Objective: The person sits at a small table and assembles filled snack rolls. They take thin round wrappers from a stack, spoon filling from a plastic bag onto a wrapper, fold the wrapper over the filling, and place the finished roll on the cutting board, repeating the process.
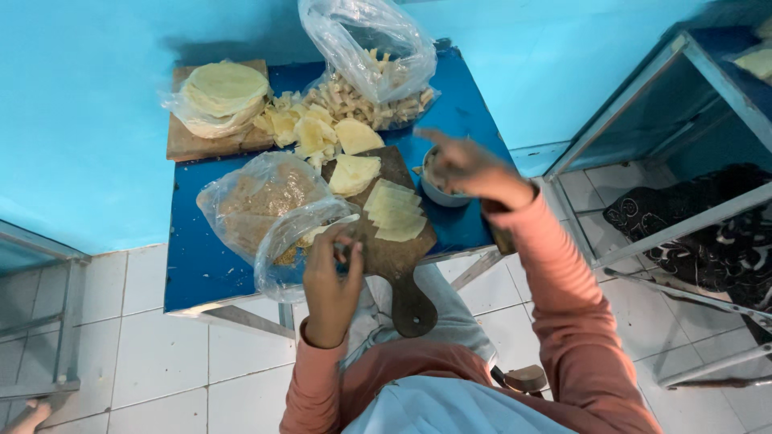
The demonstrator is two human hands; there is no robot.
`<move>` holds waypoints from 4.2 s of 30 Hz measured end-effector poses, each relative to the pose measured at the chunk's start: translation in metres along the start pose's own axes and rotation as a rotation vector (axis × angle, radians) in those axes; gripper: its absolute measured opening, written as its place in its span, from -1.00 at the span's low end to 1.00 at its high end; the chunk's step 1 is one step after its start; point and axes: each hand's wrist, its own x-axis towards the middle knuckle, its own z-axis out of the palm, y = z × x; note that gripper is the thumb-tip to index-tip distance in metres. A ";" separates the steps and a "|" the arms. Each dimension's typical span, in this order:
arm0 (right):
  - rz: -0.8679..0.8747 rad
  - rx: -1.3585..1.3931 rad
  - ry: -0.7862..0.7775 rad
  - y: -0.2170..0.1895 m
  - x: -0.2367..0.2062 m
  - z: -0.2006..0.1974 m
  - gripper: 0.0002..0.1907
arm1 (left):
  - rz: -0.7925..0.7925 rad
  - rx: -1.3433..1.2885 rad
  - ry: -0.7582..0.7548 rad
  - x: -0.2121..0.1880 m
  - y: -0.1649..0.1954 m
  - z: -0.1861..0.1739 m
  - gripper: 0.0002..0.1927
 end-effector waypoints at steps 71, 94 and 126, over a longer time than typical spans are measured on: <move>-0.070 0.391 0.456 -0.019 0.024 0.176 -0.81 | -0.317 0.063 0.243 -0.038 -0.048 -0.058 -0.86; 0.018 0.755 0.369 0.016 0.023 0.170 -0.74 | -0.209 0.307 0.364 -0.034 -0.023 -0.059 -0.74; 0.079 0.738 0.828 0.061 -0.105 0.131 -0.78 | -0.088 -0.099 -0.180 0.007 -0.018 0.055 -0.66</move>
